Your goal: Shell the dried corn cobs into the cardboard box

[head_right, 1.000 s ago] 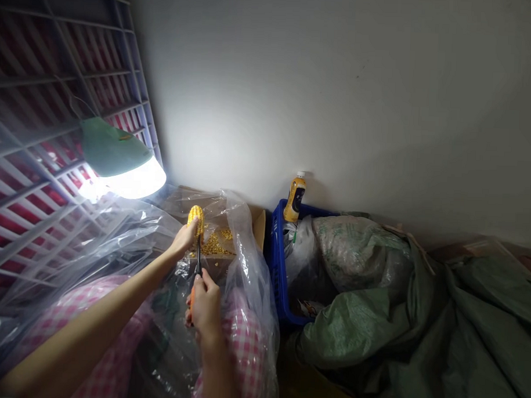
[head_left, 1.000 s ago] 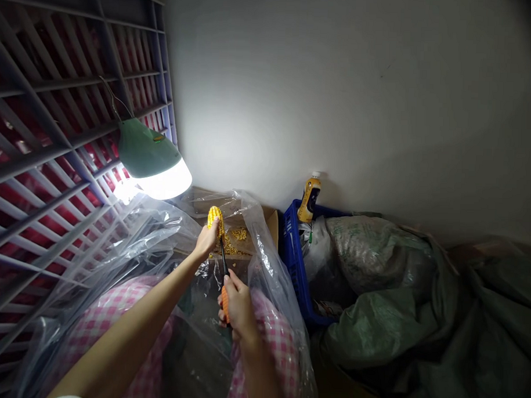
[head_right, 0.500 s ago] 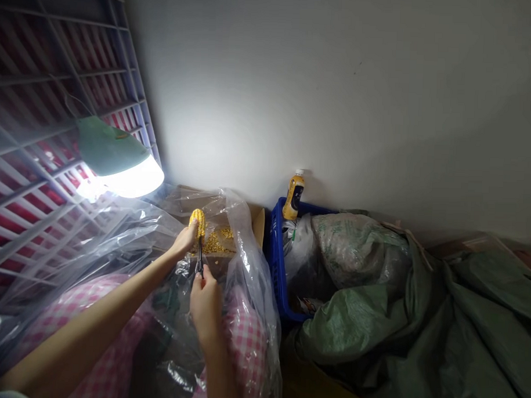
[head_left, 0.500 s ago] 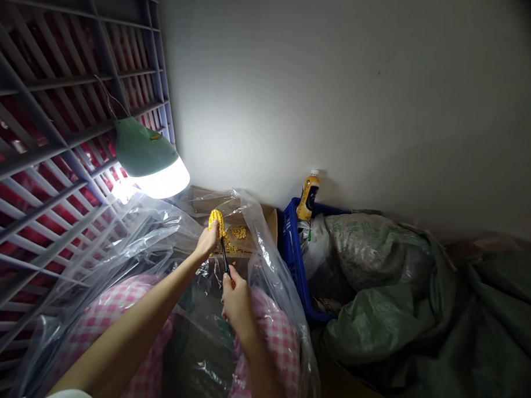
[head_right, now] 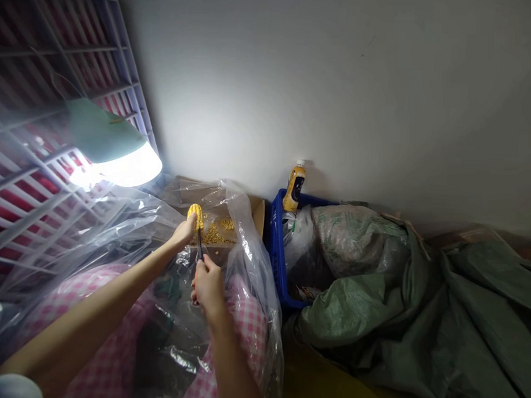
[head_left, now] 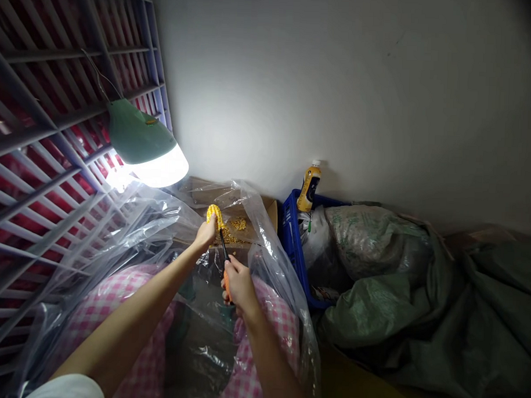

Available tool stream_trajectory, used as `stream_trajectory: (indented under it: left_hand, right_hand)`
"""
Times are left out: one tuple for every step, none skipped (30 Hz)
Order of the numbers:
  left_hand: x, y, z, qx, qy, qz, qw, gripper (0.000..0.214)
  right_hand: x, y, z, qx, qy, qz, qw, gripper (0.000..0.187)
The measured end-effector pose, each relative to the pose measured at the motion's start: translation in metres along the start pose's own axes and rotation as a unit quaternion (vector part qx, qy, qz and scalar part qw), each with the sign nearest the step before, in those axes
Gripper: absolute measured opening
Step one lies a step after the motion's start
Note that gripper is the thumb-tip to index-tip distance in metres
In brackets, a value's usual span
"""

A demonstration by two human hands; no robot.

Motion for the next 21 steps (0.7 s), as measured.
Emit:
stream_trajectory:
  left_hand:
    - [0.0, 0.001, 0.0, -0.003, -0.003, 0.007, 1.0, 0.073]
    - [0.0, 0.001, 0.001, -0.005, -0.004, 0.013, 1.0, 0.073]
    - [0.001, 0.002, 0.001, -0.007, -0.005, 0.017, 1.0, 0.073]
    - [0.002, 0.002, 0.001, -0.008, -0.005, 0.019, 1.0, 0.072]
    - [0.003, 0.003, 0.001, -0.01, -0.004, 0.021, 1.0, 0.072]
    - [0.003, 0.004, 0.001, -0.012, -0.003, 0.022, 1.0, 0.071]
    - [0.004, 0.004, 0.001, -0.013, -0.002, 0.023, 1.0, 0.07]
    - [0.004, 0.005, 0.001, -0.014, -0.001, 0.024, 1.0, 0.07]
    - [0.004, 0.005, 0.0, -0.015, 0.001, 0.026, 1.0, 0.07]
    - [0.004, 0.006, 0.0, -0.016, 0.002, 0.027, 1.0, 0.07]
    - [0.004, 0.006, -0.001, -0.016, 0.003, 0.029, 0.999, 0.07]
    - [0.003, 0.006, -0.002, -0.017, 0.003, 0.031, 0.999, 0.069]
    - [0.003, 0.005, -0.002, -0.017, 0.003, 0.032, 0.999, 0.069]
    - [0.002, 0.005, -0.003, -0.017, 0.004, 0.032, 0.999, 0.068]
    - [0.002, 0.005, -0.004, -0.017, 0.005, 0.031, 0.999, 0.068]
    - [0.003, 0.004, -0.004, -0.017, 0.006, 0.03, 0.999, 0.068]
    - [0.003, 0.004, -0.004, -0.017, 0.007, 0.027, 0.999, 0.069]
    - [0.004, 0.004, -0.004, -0.017, 0.008, 0.023, 1.0, 0.069]
    - [0.005, 0.004, -0.004, -0.017, 0.009, 0.018, 1.0, 0.069]
    - [0.006, 0.005, -0.004, -0.015, 0.01, 0.011, 1.0, 0.07]
    - [0.007, 0.005, -0.003, -0.012, 0.013, 0.001, 1.0, 0.069]
  right_hand:
    - [0.003, -0.003, 0.0, 0.044, 0.026, 0.048, 0.998, 0.049]
    - [0.005, -0.004, 0.0, 0.068, 0.04, 0.077, 0.994, 0.049]
    - [0.005, -0.004, 0.001, 0.071, 0.041, 0.08, 0.993, 0.048]
    - [0.004, -0.002, 0.002, 0.056, 0.032, 0.054, 0.996, 0.049]
    - [0.001, 0.001, 0.002, 0.023, 0.011, 0.006, 1.0, 0.048]
    - [-0.003, 0.005, 0.002, -0.025, -0.016, -0.056, 0.998, 0.048]
    - [-0.005, 0.011, 0.001, -0.08, -0.045, -0.121, 0.988, 0.046]
    - [-0.007, 0.017, -0.001, -0.133, -0.072, -0.177, 0.972, 0.044]
    - [-0.007, 0.022, -0.003, -0.171, -0.09, -0.213, 0.958, 0.042]
    - [-0.007, 0.024, -0.003, -0.182, -0.096, -0.224, 0.953, 0.041]
    - [-0.008, 0.022, -0.002, -0.162, -0.088, -0.21, 0.96, 0.041]
    - [-0.007, 0.018, 0.0, -0.116, -0.067, -0.171, 0.976, 0.043]
    - [-0.006, 0.011, 0.002, -0.055, -0.036, -0.11, 0.992, 0.044]
    - [-0.003, 0.006, 0.003, 0.008, -0.002, -0.041, 0.999, 0.046]
    - [0.001, 0.002, 0.004, 0.06, 0.029, 0.022, 0.998, 0.047]
    - [0.003, 0.0, 0.003, 0.09, 0.05, 0.069, 0.992, 0.047]
    - [0.004, -0.001, 0.004, 0.099, 0.058, 0.09, 0.989, 0.047]
    - [0.004, -0.001, 0.004, 0.09, 0.053, 0.079, 0.991, 0.046]
    - [0.001, 0.0, 0.005, 0.063, 0.034, 0.04, 0.997, 0.046]
    - [-0.002, 0.002, 0.006, 0.017, 0.004, -0.018, 1.0, 0.046]
    - [-0.006, 0.006, 0.006, -0.041, -0.031, -0.083, 0.995, 0.045]
Point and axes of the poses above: each hand's wrist, its own z-axis towards the middle knuckle, its own x-axis out of the palm, y = z × x, the point moved 7 cm from there along z, towards the middle knuckle, and after that the axes turned 5 degrees about -y, right-handed, at the moved point
